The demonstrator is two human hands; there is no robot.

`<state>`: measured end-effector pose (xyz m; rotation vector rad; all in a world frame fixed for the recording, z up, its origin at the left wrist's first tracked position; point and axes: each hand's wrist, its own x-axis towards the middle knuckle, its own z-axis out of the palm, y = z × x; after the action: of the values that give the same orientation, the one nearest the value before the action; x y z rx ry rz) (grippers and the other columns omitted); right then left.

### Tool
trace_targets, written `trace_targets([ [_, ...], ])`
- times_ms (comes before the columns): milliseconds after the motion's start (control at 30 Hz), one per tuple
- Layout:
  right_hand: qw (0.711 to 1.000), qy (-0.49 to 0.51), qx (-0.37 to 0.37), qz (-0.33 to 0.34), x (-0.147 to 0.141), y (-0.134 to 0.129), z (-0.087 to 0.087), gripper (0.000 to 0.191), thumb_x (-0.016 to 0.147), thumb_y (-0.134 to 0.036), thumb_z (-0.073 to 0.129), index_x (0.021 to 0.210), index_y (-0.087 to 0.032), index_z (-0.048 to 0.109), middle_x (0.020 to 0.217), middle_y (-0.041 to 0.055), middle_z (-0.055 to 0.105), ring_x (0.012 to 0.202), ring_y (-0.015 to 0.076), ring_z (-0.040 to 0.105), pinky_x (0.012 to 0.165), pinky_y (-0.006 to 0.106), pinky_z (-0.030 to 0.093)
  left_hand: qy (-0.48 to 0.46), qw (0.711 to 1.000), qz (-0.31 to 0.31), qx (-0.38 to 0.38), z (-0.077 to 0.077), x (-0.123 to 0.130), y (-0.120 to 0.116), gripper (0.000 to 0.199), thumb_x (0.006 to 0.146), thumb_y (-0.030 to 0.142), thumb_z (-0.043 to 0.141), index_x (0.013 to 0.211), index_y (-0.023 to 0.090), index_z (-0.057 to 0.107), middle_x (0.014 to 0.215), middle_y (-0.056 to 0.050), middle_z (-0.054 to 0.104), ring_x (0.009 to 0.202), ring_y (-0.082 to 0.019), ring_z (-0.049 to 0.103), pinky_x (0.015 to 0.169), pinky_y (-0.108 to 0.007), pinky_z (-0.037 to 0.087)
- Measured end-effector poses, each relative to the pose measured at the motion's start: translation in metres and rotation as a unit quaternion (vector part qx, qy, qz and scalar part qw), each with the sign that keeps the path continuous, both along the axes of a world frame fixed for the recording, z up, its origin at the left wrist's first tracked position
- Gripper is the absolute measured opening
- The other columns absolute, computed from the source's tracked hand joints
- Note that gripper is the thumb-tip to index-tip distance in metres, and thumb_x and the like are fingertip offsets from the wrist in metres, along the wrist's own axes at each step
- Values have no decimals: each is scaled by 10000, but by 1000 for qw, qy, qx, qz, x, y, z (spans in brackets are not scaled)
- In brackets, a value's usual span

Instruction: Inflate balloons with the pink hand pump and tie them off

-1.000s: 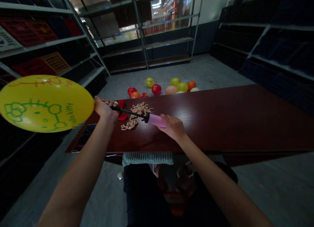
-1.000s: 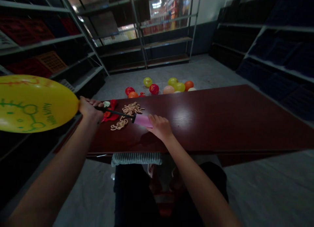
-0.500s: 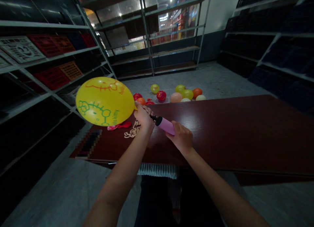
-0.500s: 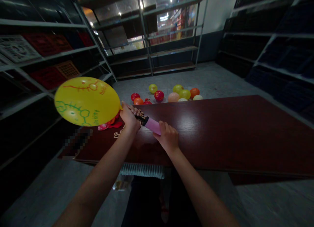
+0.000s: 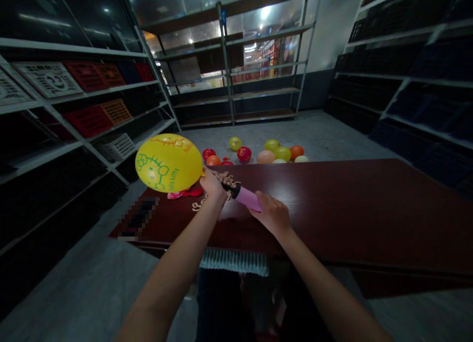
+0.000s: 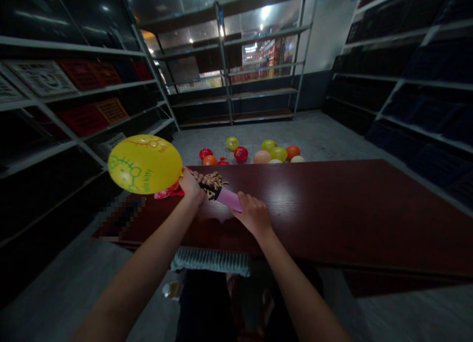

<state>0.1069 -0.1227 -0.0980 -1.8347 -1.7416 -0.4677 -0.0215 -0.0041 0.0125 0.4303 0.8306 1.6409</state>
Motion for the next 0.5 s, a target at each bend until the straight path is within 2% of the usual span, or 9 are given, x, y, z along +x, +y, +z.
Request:
trace_targets([
  [67, 1000, -20, -3, 11, -2, -2, 2, 369, 891, -398, 663, 1192, -186, 652, 895, 54, 741, 765, 205, 686, 663, 293, 395, -1, 1000, 23, -4, 4, -17, 4, 443, 1014, 280, 485, 621, 203, 296, 439, 86, 298, 321, -57, 281, 359, -192, 229],
  [167, 999, -41, -8, 27, -2, -3, 4, 358, 884, -388, 667, 1174, -179, 659, 900, 60, 744, 764, 204, 688, 661, 293, 400, 9, 999, 42, -22, 12, -46, 13, 415, 1002, 306, 499, 647, 208, 308, 471, 95, 299, 334, -51, 280, 371, -185, 230],
  [333, 998, -43, -12, 54, -4, -2, 2, 354, 891, -399, 646, 1180, -193, 649, 901, 52, 742, 771, 195, 685, 669, 288, 408, 24, 997, 67, -28, 34, -93, 28, 370, 983, 227, 453, 641, 207, 314, 486, 89, 294, 331, -59, 265, 364, -191, 219],
  [433, 996, -37, -9, 75, -5, 0, 1, 342, 904, -399, 635, 1169, -184, 647, 898, 53, 735, 772, 190, 683, 679, 287, 410, 7, 997, 69, -19, 42, -105, 34, 380, 990, 241, 447, 640, 206, 304, 478, 90, 266, 325, -58, 250, 358, -194, 222],
  [500, 997, -27, -4, 74, -4, 0, 1, 337, 902, -389, 639, 1165, -178, 647, 903, 58, 737, 774, 192, 682, 685, 288, 409, -6, 998, 61, 0, 44, -102, 35, 401, 1017, 305, 446, 656, 205, 301, 484, 91, 266, 327, -53, 259, 362, -184, 224],
])
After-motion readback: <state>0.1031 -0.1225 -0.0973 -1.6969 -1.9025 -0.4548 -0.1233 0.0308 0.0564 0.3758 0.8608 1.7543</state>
